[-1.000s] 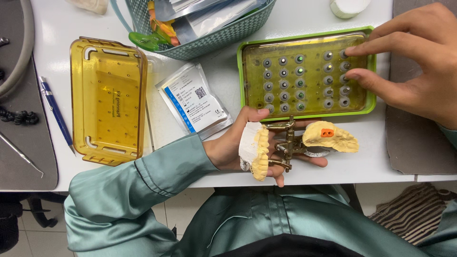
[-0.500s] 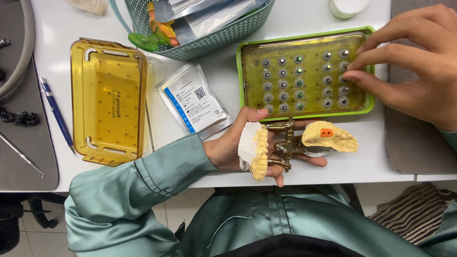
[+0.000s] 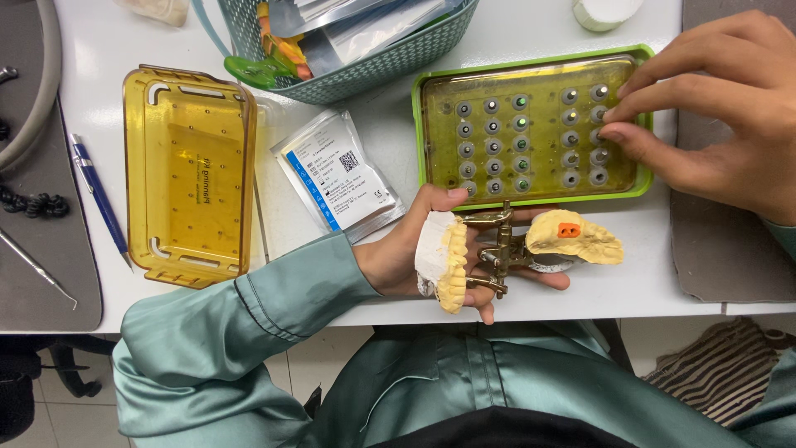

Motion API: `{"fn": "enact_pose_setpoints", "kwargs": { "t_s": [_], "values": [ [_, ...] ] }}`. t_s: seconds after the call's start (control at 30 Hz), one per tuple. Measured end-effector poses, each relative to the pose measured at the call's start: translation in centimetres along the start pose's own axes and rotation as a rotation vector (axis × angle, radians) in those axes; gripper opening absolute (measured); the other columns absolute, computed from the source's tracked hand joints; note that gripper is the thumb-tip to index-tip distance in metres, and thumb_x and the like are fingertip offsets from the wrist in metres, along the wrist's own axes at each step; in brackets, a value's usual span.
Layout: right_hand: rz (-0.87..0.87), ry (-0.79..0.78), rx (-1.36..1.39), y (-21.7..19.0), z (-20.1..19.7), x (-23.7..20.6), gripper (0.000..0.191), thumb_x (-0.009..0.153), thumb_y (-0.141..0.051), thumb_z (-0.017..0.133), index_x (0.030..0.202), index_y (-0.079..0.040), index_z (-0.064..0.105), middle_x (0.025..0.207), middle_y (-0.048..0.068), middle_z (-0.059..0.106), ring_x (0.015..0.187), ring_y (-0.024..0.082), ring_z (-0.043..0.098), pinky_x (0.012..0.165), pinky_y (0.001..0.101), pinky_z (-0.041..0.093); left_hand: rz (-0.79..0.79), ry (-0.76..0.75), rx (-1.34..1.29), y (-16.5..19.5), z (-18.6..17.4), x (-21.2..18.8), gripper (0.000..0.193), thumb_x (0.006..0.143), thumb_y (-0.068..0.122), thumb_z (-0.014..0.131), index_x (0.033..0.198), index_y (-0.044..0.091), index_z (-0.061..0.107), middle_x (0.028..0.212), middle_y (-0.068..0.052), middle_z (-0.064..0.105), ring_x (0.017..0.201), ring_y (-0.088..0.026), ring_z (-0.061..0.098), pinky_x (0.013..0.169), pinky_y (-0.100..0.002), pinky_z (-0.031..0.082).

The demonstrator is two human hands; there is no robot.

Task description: The person holds a dental articulator with plaster tooth models in one hand and picks small metal screws from a green tray with the other hand, threading them into the articulator to secure the casts. They turn the assembly over, reposition the models, and continue inserting screws from the tray.

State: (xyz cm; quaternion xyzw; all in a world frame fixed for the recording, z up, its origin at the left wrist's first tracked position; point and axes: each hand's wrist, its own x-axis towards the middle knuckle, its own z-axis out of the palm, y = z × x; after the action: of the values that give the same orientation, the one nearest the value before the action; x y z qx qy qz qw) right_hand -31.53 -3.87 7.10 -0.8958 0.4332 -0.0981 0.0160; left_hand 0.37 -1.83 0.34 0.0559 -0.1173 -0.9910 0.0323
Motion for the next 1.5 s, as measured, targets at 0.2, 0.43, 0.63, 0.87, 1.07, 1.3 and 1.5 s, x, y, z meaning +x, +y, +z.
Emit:
{"fn": "enact_pose_setpoints", "kwargs": {
  "t_s": [0.2,0.43,0.63,0.87,1.07,1.3,1.5],
  "values": [
    [0.036,0.019,-0.068,-0.8,-0.5,0.6,0.024,0.072,-0.017,0.091,0.089,-0.006,0.077,0.124,0.013,0.071,0.115,0.030,0.061,0.098,0.0463,0.052,0.010,-0.019,-0.027,-0.1,0.0,0.1,0.085,0.107,0.062,0.025,0.172,0.009,0.016,0.150,-0.040,0.048,0.069,-0.014,0.060,0.083,-0.032,0.058],
    [0.093,0.028,0.144,-1.0,-0.5,1.1,0.037,0.078,-0.015,0.086,0.107,0.002,0.069,0.135,0.018,0.065,0.123,0.034,0.064,0.101,0.0461,0.055,0.009,-0.007,-0.012,0.0,0.1,0.0,0.087,0.107,0.062,0.024,0.175,0.009,0.017,0.148,-0.040,0.048,0.072,-0.015,0.060,0.079,-0.030,0.056],
    [0.073,0.052,0.126,-0.8,-0.3,1.0,0.034,0.075,-0.014,0.087,0.099,0.002,0.070,0.130,0.019,0.066,0.115,0.034,0.065,0.096,0.0450,0.056,0.001,0.005,-0.014,0.0,0.2,0.0,0.086,0.107,0.061,0.024,0.175,0.009,0.018,0.148,-0.039,0.049,0.079,-0.020,0.065,0.076,-0.029,0.054],
    [0.064,0.056,0.134,-0.2,-0.1,0.6,0.032,0.071,-0.015,0.090,0.090,0.001,0.069,0.130,0.019,0.066,0.115,0.033,0.066,0.096,0.0443,0.057,0.000,0.009,-0.011,0.1,0.4,0.1,0.086,0.107,0.061,0.024,0.175,0.008,0.018,0.150,-0.038,0.048,0.080,-0.021,0.065,0.077,-0.029,0.055],
    [0.047,0.043,0.112,0.1,-0.3,0.7,0.032,0.067,-0.016,0.092,0.082,0.001,0.070,0.128,0.022,0.065,0.110,0.033,0.064,0.091,0.0421,0.058,-0.006,0.028,-0.002,0.3,0.4,0.1,0.087,0.106,0.060,0.023,0.173,0.006,0.018,0.151,-0.038,0.048,0.078,-0.020,0.065,0.076,-0.027,0.054],
    [0.045,0.062,0.171,0.0,-0.3,1.0,0.028,0.070,-0.013,0.090,0.082,0.002,0.069,0.129,0.024,0.063,0.114,0.033,0.064,0.094,0.0418,0.060,0.001,0.014,-0.059,0.1,0.1,0.1,0.083,0.109,0.060,0.023,0.172,0.006,0.019,0.150,-0.038,0.048,0.070,-0.014,0.060,0.074,-0.026,0.053],
    [0.057,0.058,0.143,-0.1,-0.3,1.3,0.026,0.072,-0.011,0.090,0.082,0.002,0.071,0.128,0.022,0.065,0.112,0.030,0.066,0.092,0.0398,0.060,-0.005,0.009,-0.039,0.3,0.1,0.2,0.087,0.105,0.064,0.028,0.171,0.008,0.019,0.151,-0.039,0.047,0.070,-0.015,0.060,0.073,-0.025,0.052]
  ]
}}
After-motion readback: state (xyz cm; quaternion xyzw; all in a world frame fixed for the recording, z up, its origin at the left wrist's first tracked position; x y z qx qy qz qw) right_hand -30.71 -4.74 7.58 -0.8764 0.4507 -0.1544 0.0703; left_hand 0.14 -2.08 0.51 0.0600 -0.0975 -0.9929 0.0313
